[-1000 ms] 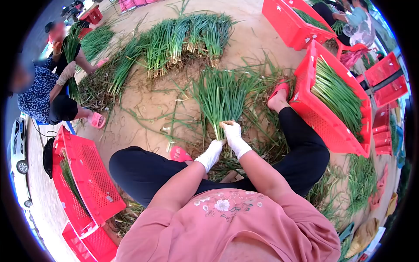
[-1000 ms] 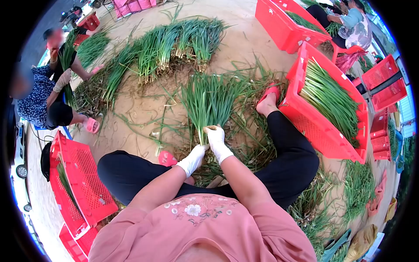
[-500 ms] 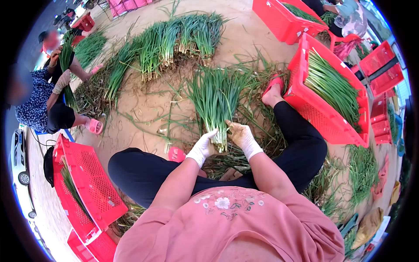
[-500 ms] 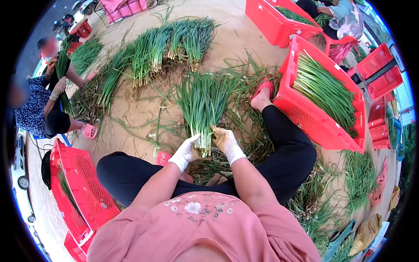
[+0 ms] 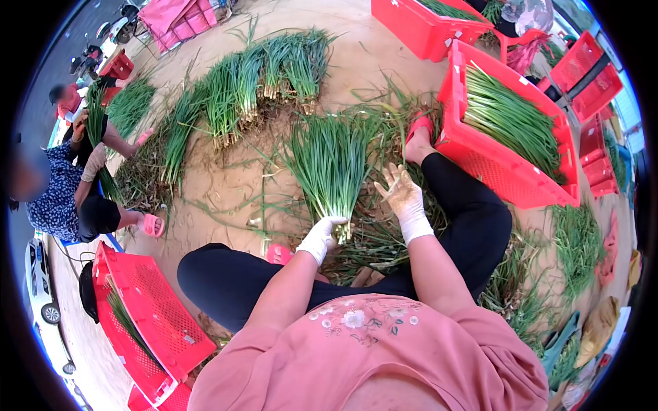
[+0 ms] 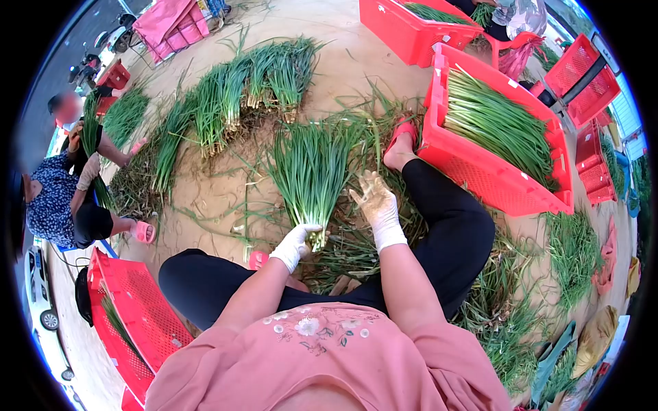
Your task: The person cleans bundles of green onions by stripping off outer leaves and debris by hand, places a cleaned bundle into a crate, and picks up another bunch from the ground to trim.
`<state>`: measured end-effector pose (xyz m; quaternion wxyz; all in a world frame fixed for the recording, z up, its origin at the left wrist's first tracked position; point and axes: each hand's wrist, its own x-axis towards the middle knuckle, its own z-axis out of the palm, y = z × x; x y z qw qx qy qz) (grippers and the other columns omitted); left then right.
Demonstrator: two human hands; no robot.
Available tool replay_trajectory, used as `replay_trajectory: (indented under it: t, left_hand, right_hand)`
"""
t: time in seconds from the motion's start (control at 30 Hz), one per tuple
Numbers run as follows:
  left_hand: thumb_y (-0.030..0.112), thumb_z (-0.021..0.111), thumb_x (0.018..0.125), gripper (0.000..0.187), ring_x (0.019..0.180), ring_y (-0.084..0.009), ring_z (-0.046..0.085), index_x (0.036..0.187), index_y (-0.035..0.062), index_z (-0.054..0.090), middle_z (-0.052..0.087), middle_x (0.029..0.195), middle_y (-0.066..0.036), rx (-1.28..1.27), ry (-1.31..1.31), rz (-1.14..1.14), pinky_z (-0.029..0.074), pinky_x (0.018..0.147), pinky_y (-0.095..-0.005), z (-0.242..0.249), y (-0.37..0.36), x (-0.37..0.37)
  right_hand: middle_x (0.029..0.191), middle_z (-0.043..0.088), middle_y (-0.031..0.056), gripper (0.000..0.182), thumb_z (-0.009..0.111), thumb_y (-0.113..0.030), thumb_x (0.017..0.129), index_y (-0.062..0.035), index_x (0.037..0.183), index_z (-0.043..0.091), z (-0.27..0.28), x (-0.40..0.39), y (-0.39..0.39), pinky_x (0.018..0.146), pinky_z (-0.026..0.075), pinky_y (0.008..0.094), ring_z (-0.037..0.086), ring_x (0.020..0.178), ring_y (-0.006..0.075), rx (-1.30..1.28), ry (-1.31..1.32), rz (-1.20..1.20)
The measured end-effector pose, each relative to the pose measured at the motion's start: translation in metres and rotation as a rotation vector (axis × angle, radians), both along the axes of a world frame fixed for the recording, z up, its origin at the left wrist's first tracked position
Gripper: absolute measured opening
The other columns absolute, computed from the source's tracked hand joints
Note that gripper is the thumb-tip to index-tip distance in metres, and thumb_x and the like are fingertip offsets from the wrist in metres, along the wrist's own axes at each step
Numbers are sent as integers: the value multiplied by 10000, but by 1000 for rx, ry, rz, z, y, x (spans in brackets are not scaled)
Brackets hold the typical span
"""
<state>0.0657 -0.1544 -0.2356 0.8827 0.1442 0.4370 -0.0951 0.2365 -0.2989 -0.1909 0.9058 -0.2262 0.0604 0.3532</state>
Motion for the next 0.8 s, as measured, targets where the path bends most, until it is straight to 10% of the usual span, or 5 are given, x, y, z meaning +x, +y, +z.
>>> replay_trajectory:
  t: [0.1,0.17,0.4,0.63,0.8]
  left_hand:
    - [34,562,752,249,675,-298,609,989,-41,557,627,823,-192,40,-38,-30,530,605,-396,7,-3,0]
    - [29,557,750,276,728,-299,612,1019,-37,554,628,857,-177,87,-63,-57,525,658,-401,17,-7,-3]
    - [92,552,777,280,915,-290,584,1049,22,550,608,999,-141,105,-115,92,456,828,-459,35,-10,-26]
    - [138,577,797,244,901,-303,551,1022,45,557,589,984,-124,74,-32,70,423,819,-543,36,-18,-16]
    - [67,612,765,253,879,-247,585,1015,55,575,612,946,-83,164,-132,34,477,762,-452,49,-16,-19]
  right_hand:
    - [1260,448,142,551,692,-344,738,-91,1185,492,-7,-24,9,918,308,578,354,1216,253,-709,316,329]
    - [1250,440,164,646,729,-339,708,-46,1218,462,-9,-54,22,917,328,523,379,1179,264,-662,51,680]
    - [742,602,110,281,441,-307,890,-51,931,550,-33,-76,45,610,501,398,588,636,262,-528,263,613]
    - [1031,590,126,505,372,-474,911,-29,1093,526,-43,-86,46,718,483,398,594,807,256,-845,86,464]
    - [937,618,119,568,394,-534,883,-19,1032,583,-42,-94,53,693,459,350,584,786,228,-803,33,364]
